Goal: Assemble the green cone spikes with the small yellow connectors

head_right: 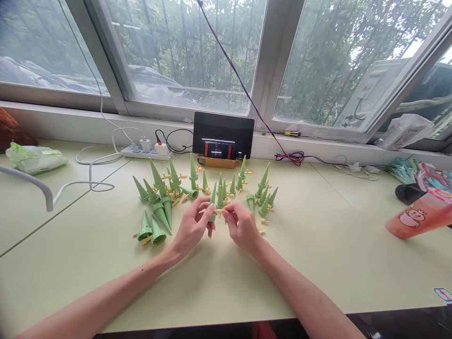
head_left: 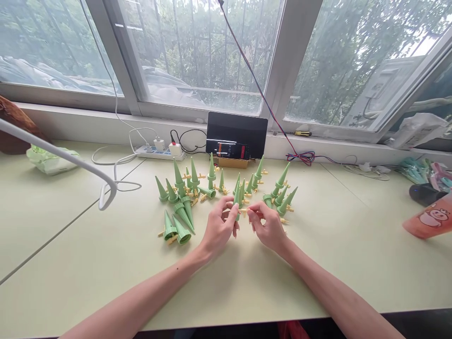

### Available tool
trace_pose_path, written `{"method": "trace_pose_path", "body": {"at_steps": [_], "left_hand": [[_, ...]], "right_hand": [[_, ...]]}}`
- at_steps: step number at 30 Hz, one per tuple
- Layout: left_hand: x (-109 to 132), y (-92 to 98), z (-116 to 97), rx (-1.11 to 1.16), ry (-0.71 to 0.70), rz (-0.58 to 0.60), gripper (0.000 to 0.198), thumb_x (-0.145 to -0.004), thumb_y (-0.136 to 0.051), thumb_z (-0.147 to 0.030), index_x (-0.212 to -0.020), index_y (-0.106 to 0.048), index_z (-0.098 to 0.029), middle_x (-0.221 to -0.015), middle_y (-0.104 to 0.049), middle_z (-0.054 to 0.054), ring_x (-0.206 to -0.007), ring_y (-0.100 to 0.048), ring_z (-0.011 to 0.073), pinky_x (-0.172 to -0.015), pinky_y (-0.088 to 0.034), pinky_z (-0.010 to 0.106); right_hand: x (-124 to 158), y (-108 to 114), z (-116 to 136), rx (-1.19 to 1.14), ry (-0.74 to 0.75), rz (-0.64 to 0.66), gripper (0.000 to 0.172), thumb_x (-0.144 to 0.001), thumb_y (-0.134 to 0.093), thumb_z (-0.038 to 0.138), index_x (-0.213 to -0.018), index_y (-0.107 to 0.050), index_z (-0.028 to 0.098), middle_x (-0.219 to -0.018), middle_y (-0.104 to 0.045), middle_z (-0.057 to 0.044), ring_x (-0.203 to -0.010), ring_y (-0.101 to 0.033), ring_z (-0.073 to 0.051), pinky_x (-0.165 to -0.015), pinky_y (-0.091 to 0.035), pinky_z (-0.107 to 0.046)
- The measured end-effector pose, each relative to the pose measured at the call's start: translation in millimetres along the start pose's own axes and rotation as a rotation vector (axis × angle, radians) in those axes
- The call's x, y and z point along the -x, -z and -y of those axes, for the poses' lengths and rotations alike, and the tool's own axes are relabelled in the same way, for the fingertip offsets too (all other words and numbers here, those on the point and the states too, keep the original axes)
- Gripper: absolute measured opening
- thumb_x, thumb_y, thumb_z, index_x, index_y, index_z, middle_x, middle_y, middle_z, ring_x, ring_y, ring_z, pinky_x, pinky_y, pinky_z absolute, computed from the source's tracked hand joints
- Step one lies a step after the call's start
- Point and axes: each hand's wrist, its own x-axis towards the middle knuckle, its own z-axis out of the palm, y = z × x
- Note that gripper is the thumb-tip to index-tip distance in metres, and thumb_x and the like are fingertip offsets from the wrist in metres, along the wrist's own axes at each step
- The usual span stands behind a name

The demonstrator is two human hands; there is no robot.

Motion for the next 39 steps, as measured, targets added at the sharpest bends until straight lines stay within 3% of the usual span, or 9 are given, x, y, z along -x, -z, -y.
{"method": "trace_pose_path", "body": {"at_steps": [12, 21, 33, 39], "left_hand": [[-2, 1.0, 3, -0.012, -0.012, 0.001, 0.032, -0.093, -0.057, -0.049, -0.107, -0.052, -0.021, -0.086, -0.054, -0.002, -0.053, -0.06, 0.01, -0.038, -0.05, 0.022], [-4, 0.8, -3, 0.006, 0.015, -0.035, 0.036, -0.092, -0.058, -0.051, -0.109, -0.052, -0.02, -0.086, -0.056, -0.001, -0.052, -0.058, 0.0098, -0.038, -0.049, 0.023], [-2, 3.2, -4, -0.011, 0.028, 0.053, 0.042, -0.094, -0.053, -0.055, -0.121, -0.054, -0.022, -0.094, -0.059, 0.003, -0.056, -0.059, 0.0108, -0.039, -0.048, 0.022], [-1, 3.0, -7, -0.038, 0.036, 0.079, 0.043, -0.094, -0.055, -0.053, -0.126, -0.056, -0.025, -0.091, -0.052, 0.0, -0.053, -0.053, 0.0078, -0.039, -0.044, 0.021]], "right_hand": [[-1, 1, -1, 0.003, -0.042, 0.002, 0.022, -0.102, -0.048, 0.031, -0.085, -0.053, 0.019, -0.064, -0.053, 0.003, -0.045, -0.049, -0.009, -0.047, -0.04, -0.023], [-2, 3, 6, 0.035, 0.044, 0.021, 0.019, -0.098, -0.057, 0.032, -0.11, -0.06, 0.018, -0.084, -0.068, -0.004, -0.053, -0.057, -0.01, -0.051, -0.049, -0.024], [-3, 4, 2, 0.14, 0.12, -0.065, 0.018, -0.101, -0.052, 0.033, -0.098, -0.063, 0.019, -0.08, -0.067, -0.003, -0.053, -0.056, -0.01, -0.051, -0.048, -0.023], [-3, 5, 1, 0.191, 0.161, -0.093, 0.02, -0.102, -0.051, 0.033, -0.096, -0.063, 0.019, -0.077, -0.066, -0.003, -0.054, -0.054, -0.011, -0.052, -0.046, -0.024]]}}
